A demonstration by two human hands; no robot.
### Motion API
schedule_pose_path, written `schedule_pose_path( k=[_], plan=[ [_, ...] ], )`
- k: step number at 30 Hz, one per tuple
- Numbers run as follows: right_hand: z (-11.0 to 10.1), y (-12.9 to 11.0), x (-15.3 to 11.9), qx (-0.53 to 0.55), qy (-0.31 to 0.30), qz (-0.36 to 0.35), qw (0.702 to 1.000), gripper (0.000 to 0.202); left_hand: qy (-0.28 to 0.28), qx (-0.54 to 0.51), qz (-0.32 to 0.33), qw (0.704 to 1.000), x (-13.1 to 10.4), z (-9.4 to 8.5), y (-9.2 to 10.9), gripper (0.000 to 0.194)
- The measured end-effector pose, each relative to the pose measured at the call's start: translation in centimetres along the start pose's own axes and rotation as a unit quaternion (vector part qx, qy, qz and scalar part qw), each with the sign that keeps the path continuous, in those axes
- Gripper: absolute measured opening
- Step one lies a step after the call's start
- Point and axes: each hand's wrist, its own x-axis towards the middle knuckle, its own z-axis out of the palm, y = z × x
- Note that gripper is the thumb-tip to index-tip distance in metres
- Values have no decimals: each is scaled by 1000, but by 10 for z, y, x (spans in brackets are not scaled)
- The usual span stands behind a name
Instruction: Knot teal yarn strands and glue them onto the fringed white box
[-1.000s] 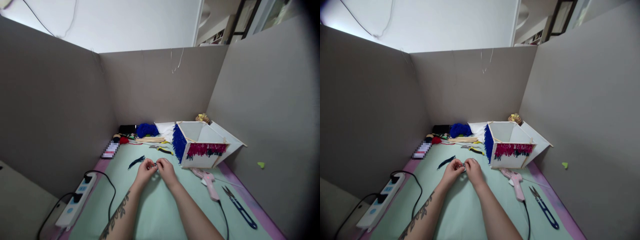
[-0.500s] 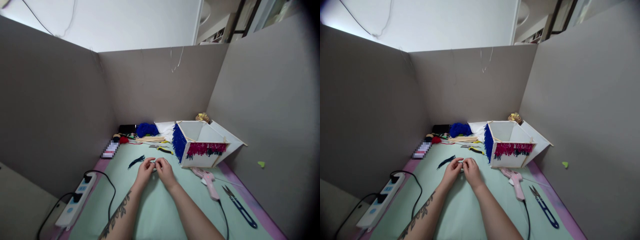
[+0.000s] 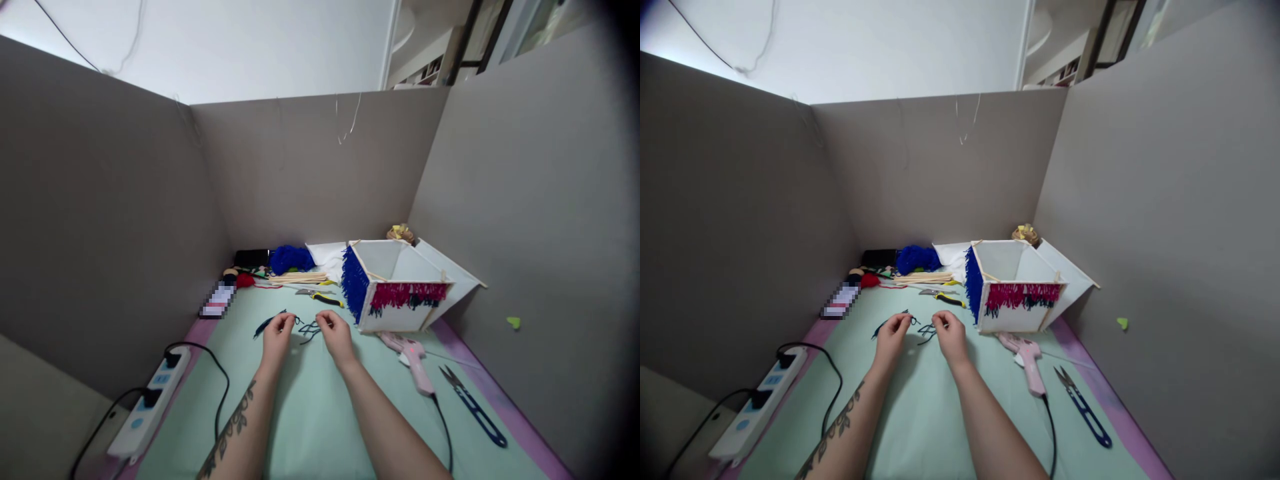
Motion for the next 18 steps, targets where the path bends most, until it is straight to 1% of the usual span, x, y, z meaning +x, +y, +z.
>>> schedule_pose_path(
  k=[4, 6, 7, 10, 15, 16, 18],
  plan=[
    [7, -2, -3, -6, -60, -37, 998, 17, -15, -11, 0, 1000, -1, 3, -2, 27],
    [10, -3, -5, -27, -75, -51, 996, 11, -25, -20, 2, 999, -2, 5, -2, 26],
    [11, -3, -6, -35, -77, -55, 995, 12, -29, -22, 3, 999, -2, 5, -2, 26],
    [10, -1, -4, -45, -65, -55, 995, 15, -17, -13, 6, 1000, -1, 3, -2, 28],
    [3, 11, 3, -65, -4, -20, 998, 16, 65, 12, 7, 998, 2, -3, -3, 30],
    [2, 13, 3, -67, -1, -14, 998, 16, 72, 15, 7, 997, 2, -4, -3, 30],
    [2, 12, 3, -57, 0, -10, 998, 14, 67, 16, 4, 998, 1, -4, -2, 30]
  ],
)
